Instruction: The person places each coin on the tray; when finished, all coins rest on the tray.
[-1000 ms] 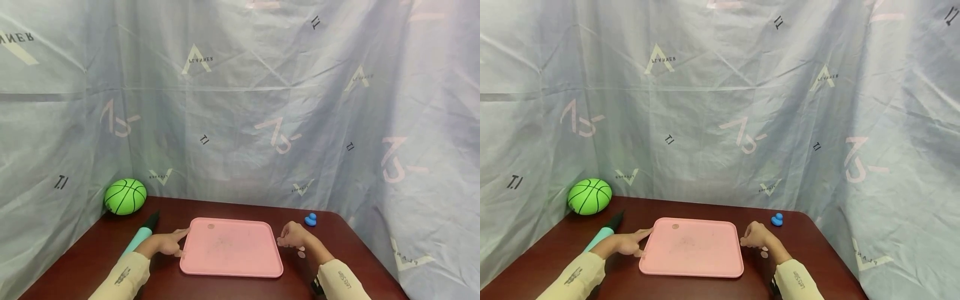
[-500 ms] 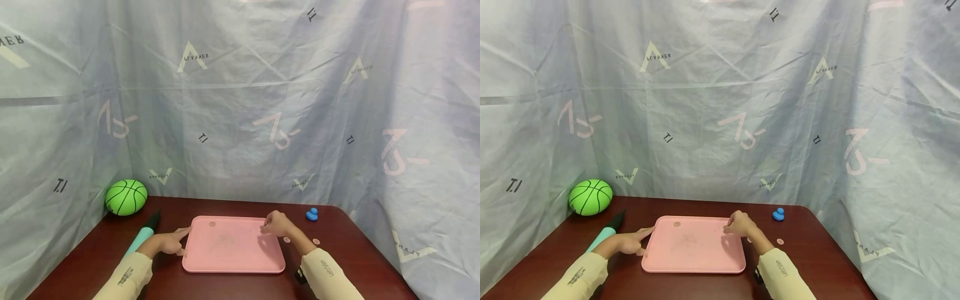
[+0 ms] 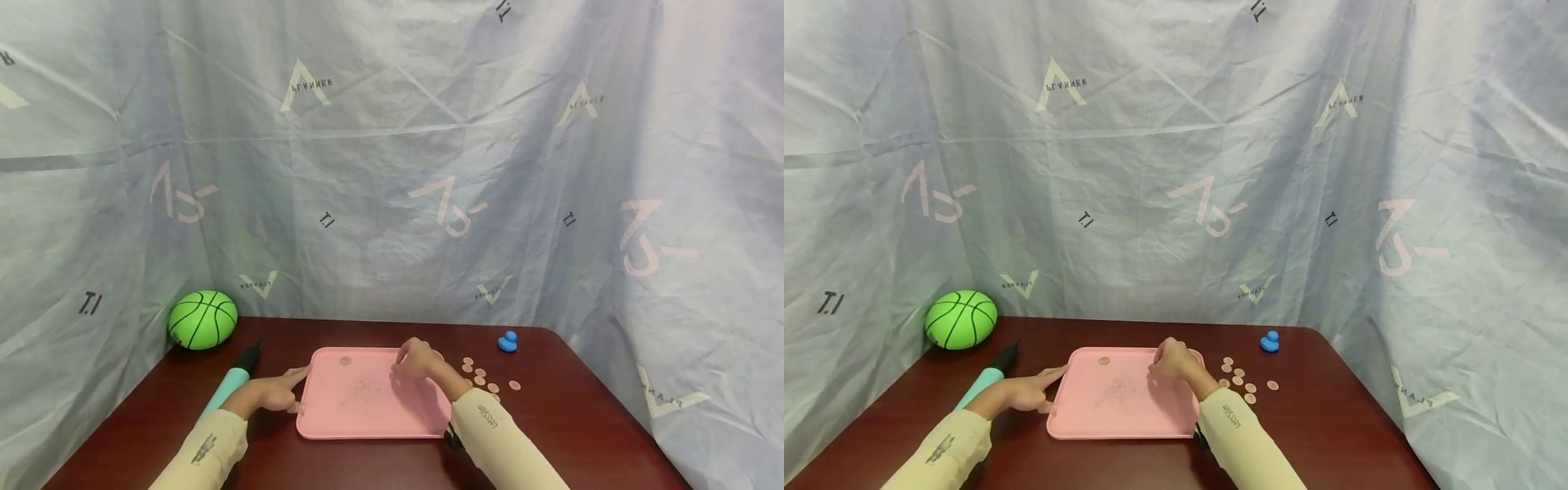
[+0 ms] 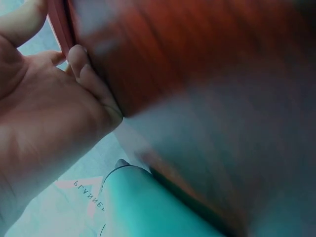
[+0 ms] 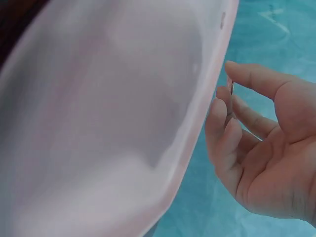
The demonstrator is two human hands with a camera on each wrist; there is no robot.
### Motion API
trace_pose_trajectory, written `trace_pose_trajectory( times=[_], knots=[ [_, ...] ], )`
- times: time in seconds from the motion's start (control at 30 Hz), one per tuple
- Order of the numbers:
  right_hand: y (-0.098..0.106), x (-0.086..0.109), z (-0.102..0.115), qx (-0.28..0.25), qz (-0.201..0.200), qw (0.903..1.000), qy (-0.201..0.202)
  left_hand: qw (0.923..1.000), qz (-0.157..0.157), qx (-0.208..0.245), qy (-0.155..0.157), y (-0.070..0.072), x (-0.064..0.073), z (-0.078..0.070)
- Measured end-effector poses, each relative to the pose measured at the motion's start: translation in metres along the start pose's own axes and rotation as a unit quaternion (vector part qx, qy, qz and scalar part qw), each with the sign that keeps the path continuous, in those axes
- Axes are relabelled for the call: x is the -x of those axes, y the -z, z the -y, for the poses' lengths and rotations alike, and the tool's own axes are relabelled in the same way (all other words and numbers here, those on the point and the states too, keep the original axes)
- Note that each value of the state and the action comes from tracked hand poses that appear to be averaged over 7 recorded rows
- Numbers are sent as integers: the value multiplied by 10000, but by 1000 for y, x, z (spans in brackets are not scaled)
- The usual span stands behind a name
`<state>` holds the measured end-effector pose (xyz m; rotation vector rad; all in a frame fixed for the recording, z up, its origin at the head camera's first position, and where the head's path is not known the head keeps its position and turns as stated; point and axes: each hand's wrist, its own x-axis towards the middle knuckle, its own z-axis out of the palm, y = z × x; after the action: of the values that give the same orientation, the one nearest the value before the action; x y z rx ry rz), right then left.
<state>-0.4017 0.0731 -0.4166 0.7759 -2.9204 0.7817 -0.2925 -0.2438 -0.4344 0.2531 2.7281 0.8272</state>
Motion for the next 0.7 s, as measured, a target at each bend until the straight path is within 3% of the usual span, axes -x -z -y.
trace_pose_trajectory(
  times=[0.13, 0.4, 0.7],
  knots=[
    [-5, -9, 7, -21, 121, 9999, -106, 10000, 5, 26, -5, 0, 0, 0],
    [-25, -24, 20, -662, 504, 9945, -631, 9999, 36, 146, -4, -7, 0, 2],
    [-36, -40, 33, -426, 256, 9956, -800, 9998, -99, 85, 172, -1, -3, -4]
  ],
)
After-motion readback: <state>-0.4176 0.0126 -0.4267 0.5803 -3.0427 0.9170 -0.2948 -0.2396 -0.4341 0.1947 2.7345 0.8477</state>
